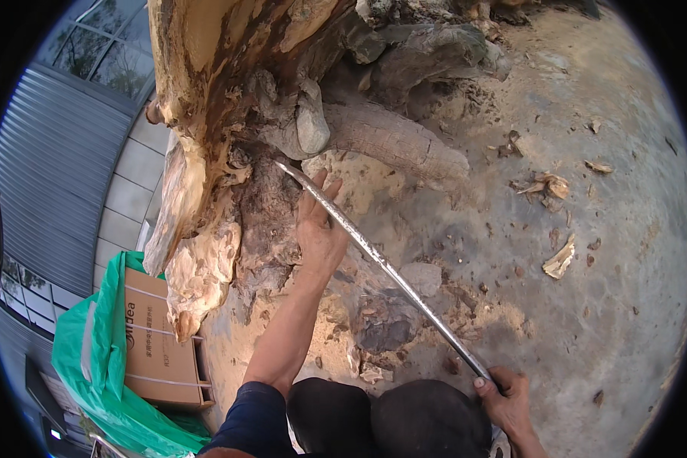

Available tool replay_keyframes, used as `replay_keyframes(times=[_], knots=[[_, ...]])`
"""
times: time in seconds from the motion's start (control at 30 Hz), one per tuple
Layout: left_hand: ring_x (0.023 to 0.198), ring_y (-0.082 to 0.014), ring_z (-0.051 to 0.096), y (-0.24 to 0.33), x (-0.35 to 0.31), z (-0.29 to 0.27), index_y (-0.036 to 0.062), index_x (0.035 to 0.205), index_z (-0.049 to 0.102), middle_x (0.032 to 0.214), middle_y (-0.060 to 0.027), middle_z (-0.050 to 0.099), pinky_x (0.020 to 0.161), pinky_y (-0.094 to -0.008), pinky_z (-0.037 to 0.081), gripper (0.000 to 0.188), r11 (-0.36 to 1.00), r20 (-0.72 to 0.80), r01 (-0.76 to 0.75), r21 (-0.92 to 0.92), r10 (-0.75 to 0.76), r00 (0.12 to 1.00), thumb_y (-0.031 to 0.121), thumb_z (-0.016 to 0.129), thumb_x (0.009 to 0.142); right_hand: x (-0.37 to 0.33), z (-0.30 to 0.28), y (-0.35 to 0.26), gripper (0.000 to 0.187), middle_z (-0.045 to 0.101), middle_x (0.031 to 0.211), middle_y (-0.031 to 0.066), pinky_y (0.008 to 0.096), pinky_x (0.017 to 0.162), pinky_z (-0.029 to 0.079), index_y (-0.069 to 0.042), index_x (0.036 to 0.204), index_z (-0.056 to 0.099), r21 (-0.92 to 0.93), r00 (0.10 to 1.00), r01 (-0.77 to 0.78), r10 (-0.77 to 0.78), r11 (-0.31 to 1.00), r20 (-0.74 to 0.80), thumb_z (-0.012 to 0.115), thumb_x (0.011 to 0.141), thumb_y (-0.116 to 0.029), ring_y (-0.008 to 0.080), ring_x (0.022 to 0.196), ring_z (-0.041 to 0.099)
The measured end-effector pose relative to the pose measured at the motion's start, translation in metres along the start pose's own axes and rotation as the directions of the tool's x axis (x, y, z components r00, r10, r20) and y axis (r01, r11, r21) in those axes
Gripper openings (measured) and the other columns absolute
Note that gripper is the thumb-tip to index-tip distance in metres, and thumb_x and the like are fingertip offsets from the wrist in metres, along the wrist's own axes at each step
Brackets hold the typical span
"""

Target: The person uses a metal rod to scrape and pry away material from a large, irregular piece of wood. They repeatedly insert the rod into crevices and pull out debris, working on the same section throughout the clip.

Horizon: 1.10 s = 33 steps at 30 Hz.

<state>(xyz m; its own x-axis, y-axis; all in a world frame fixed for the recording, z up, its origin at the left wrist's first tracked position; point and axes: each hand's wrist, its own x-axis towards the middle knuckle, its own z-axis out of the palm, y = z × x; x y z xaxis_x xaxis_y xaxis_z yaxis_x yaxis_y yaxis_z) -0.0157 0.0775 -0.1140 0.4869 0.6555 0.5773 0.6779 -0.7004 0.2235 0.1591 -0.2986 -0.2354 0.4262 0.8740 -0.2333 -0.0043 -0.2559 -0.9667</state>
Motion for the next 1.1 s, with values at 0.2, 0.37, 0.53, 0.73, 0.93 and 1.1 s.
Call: replay_keyframes(times=[0.2,0.37,0.53,0.73,0.93,1.1], knots=[[0.115,-0.0327,0.061,-0.001,0.034,-0.016,-0.0002,0.142,0.052,0.134,-0.0207,0.056,0.093,-0.0410,0.051,0.052,0.979,-0.411,-0.041,-0.198,-0.046,0.910,-0.009,0.050,0.090,-0.005,-0.017,0.002,0.040,0.044,0.053,0.0032,0.0322,0.048,0.034,0.002,0.073,0.062,0.000,0.999,-0.029,0.028,1.000,0.029,0.076,0.090,-0.032,0.0086,0.053,0.042],[0.090,-0.0194,0.066,0.004,0.072,-0.036,-0.0029,0.145,0.045,0.117,-0.0130,0.061,0.080,-0.0310,0.053,0.047,0.986,-0.518,-0.145,-0.079,0.083,0.851,0.005,0.058,0.101,-0.007,-0.019,0.000,0.041,0.041,0.053,0.0021,0.0325,0.047,0.033,0.002,0.072,0.060,0.028,0.995,-0.099,0.099,0.995,0.006,0.076,0.091,-0.031,0.0068,0.054,0.040],[0.053,-0.0168,0.060,0.019,0.103,-0.046,-0.0066,0.106,0.056,0.084,-0.0128,0.065,0.050,-0.0279,0.046,0.031,0.750,-0.316,0.109,-0.652,-0.400,0.861,0.022,0.066,0.101,-0.003,-0.021,0.004,0.038,0.042,0.052,0.0021,0.0319,0.048,0.035,0.002,0.072,0.061,0.031,0.999,-0.050,0.051,0.998,-0.004,0.076,0.090,-0.029,0.0072,0.054,0.041],[0.045,-0.0141,0.057,0.028,0.114,-0.058,-0.0051,0.096,0.060,0.064,-0.0094,0.063,0.042,-0.0281,0.040,0.022,0.677,-0.206,0.220,-0.702,-0.488,0.848,0.015,0.056,0.103,-0.001,-0.026,0.003,0.034,0.046,0.052,0.0023,0.0312,0.048,0.036,0.002,0.075,0.065,0.028,1.000,-0.027,0.027,0.999,-0.002,0.077,0.089,-0.027,0.0076,0.053,0.043],[0.062,-0.0115,0.062,0.028,0.084,-0.061,-0.0070,0.127,0.057,0.105,-0.0115,0.071,0.053,-0.0250,0.046,0.029,0.902,-0.099,0.095,-0.422,-0.150,0.984,0.006,0.056,0.101,-0.001,-0.029,0.014,0.033,0.048,0.053,-0.0005,0.0300,0.049,0.036,0.001,0.074,0.064,0.096,0.999,-0.017,0.021,0.995,-0.035,0.077,0.089,-0.025,0.0067,0.054,0.043],[0.064,-0.0141,0.062,0.062,0.102,-0.074,-0.0056,0.133,0.048,0.108,-0.0131,0.067,0.058,-0.0274,0.054,0.046,0.785,-0.282,-0.051,-0.618,-0.161,0.946,0.019,0.069,0.101,-0.001,-0.029,0.014,0.037,0.046,0.055,-0.0027,0.0291,0.050,0.034,0.001,0.071,0.059,0.152,0.995,-0.038,0.052,0.988,-0.087,0.078,0.089,-0.026,0.0059,0.057,0.042]])
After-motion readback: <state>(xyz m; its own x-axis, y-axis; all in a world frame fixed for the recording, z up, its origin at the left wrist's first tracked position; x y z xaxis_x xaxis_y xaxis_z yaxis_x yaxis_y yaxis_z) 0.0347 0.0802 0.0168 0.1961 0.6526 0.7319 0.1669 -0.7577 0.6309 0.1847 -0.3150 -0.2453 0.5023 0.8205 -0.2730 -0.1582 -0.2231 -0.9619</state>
